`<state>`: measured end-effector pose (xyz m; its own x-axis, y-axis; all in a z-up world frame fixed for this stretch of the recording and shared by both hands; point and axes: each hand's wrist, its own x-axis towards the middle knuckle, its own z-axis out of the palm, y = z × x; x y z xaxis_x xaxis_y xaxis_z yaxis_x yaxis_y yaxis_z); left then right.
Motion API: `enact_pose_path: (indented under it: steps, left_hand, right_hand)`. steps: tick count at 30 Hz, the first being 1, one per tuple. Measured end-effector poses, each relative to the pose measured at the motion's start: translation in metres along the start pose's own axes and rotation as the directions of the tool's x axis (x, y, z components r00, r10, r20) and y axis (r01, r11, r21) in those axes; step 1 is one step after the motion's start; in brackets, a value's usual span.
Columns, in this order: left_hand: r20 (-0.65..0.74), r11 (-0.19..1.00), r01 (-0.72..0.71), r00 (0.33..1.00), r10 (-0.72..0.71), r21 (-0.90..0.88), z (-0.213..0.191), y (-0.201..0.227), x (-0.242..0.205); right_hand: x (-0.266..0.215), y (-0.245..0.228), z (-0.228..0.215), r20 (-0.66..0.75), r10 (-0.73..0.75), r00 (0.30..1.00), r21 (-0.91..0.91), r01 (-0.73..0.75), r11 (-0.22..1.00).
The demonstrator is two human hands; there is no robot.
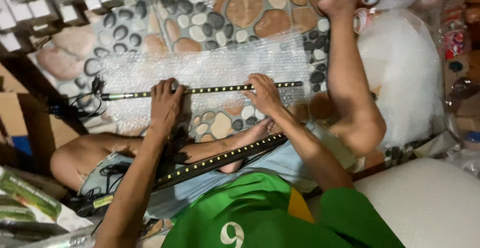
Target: The person unpacks LED light strips from their boxes, wraps each strip in bubble wrap, and secures the wrapping with tape. The person handles the LED strips, bubble wrap, and tape while sitting on the floor.
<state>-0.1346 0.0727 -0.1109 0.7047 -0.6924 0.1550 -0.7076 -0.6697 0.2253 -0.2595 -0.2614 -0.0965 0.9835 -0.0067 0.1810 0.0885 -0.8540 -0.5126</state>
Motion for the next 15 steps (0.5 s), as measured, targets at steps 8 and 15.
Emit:
enact_pose_path:
  steps: [8, 15]
  left_hand:
    - [0.052, 0.998, 0.03, 0.998, -0.033, 0.048, -0.007, 0.018, -0.008]
    - [0.171, 0.995, -0.028, 0.985, 0.011, 0.098, -0.003, 0.02, -0.008]
  right_hand:
    - [-0.011, 0.001, -0.006, 0.012, 0.0, 1.0, 0.177, -0.002, 0.984]
    - [-0.019, 0.001, -0.008, 0.066, -0.016, 0.998, 0.112, 0.009, 0.994]
